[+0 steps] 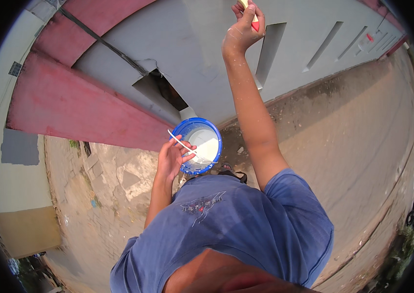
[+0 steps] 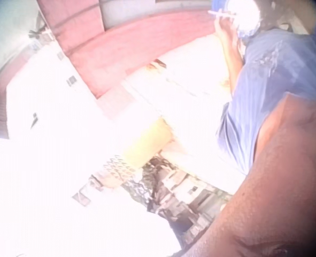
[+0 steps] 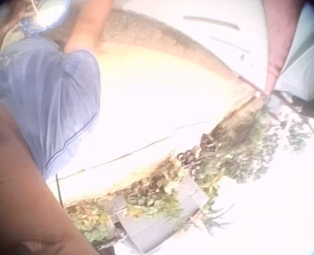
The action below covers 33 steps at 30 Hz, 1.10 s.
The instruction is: The person walks along a paved path carrying a paint bucket and brush, then paints a gray wall with white paint. They repeatedly dip the brush into the bucket and apply paint to the wall surface.
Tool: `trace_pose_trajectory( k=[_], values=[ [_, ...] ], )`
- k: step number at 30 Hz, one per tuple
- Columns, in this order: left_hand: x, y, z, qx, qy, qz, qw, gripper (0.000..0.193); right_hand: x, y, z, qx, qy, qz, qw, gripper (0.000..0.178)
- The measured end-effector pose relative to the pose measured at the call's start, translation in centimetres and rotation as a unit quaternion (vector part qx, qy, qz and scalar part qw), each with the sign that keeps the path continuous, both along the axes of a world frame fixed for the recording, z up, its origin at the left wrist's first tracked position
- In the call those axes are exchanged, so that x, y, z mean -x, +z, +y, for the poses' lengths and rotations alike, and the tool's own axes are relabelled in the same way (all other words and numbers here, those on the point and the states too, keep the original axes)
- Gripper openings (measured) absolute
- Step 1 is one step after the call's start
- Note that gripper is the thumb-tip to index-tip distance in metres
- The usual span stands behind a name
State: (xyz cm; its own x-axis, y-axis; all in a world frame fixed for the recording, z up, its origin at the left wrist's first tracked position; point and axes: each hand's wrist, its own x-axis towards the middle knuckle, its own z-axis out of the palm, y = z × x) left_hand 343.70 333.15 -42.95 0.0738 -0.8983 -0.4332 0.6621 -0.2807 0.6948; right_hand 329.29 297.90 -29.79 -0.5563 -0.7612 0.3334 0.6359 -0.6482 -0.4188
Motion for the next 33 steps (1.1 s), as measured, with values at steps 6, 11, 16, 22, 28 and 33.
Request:
trace_pose_trajectory(
  k=[6, 11, 16, 22, 28, 33],
  values=[
    [-0.2, -0.5, 0.0, 0.002, 0.001, 0.001, 1.000, 0.043, -6.7, 0.8, 7.8, -0.005, -0.028, 0.195, 0.980, 0.026],
    [-0.3, -0.9, -0.1, -0.019, 0.011, -0.001, 1.000, 0.042, -6.1, 0.9, 10.4, 0.012, 0.028, 0.178, 0.983, 0.026],
    [-0.4, -0.9, 0.1, -0.020, 0.007, 0.000, 1.000, 0.044, 0.2, 0.6, 7.1, -0.033, 0.028, 0.019, 0.999, 0.025],
    [-0.5, -1.0, 0.0, -0.031, -0.002, -0.007, 0.999, 0.045, 6.7, 0.1, -1.3, -0.011, 0.021, -0.011, 1.000, 0.024],
    [-0.3, -1.0, -0.7, -0.030, -0.034, -0.002, 0.999, 0.046, 8.2, -4.1, -5.9, 0.009, 0.061, 0.021, 0.998, 0.031],
    [0.1, -0.9, -1.2, -0.031, -0.052, -0.003, 0.998, 0.046, 9.8, -5.1, -7.5, 0.041, 0.008, -0.020, 0.999, 0.029]
  ],
)
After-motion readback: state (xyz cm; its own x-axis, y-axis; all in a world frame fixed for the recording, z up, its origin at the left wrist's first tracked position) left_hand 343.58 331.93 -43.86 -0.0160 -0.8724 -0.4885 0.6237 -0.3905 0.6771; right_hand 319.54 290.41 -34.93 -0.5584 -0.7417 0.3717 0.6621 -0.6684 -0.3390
